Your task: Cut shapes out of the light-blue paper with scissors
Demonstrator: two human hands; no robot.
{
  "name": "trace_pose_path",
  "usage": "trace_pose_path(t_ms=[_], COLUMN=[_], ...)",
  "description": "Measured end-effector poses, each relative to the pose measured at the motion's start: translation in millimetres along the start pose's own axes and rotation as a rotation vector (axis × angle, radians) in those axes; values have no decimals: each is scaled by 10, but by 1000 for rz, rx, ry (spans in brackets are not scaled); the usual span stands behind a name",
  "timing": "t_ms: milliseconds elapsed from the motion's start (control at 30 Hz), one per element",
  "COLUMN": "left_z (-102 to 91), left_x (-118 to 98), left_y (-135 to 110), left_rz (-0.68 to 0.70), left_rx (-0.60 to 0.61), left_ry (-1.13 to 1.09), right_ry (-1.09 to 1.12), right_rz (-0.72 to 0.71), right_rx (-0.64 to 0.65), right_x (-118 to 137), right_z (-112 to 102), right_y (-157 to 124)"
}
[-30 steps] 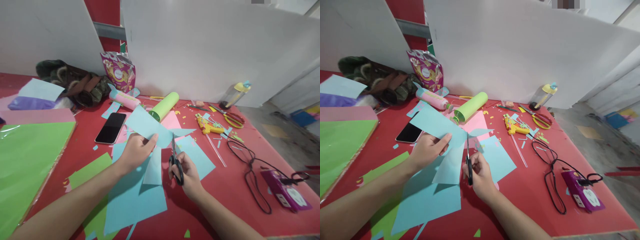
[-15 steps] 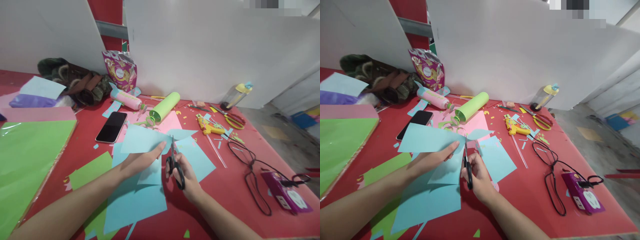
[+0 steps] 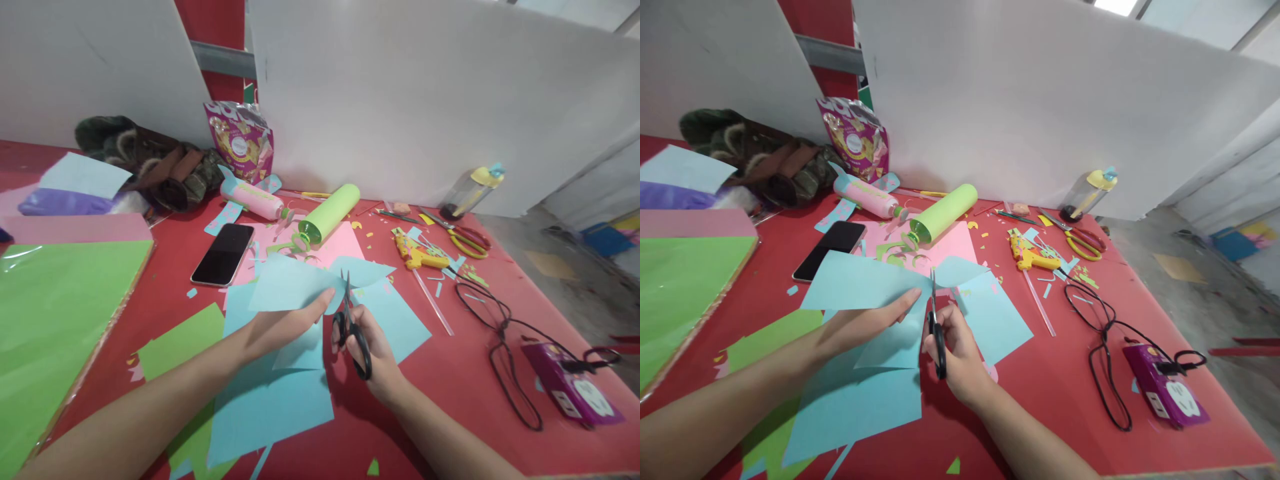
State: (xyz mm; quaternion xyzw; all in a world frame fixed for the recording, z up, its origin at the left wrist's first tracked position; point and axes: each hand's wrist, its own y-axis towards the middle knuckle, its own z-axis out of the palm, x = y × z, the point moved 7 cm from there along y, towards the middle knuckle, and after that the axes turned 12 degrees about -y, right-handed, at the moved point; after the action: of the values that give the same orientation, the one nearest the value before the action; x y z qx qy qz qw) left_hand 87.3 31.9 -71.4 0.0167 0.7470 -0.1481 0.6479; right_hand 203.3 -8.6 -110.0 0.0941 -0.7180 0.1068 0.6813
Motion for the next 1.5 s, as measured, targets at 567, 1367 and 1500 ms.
trace_pose_path(t_ms=[567,1367,1500], left_z=[-114,19,-15], left_x=[-141,-6,-96], left_y=[66,5,34], left_rz=[258,-13,148], left_rx=[57,91,77], left_ry=[302,299,347], right_ry=[115,98,107], right_rz=[35,-5,-2], right_rx=[36,23,14], right_x=[-34,-29,-15], right_z=[34,12,8], right_y=[-15,-14,0])
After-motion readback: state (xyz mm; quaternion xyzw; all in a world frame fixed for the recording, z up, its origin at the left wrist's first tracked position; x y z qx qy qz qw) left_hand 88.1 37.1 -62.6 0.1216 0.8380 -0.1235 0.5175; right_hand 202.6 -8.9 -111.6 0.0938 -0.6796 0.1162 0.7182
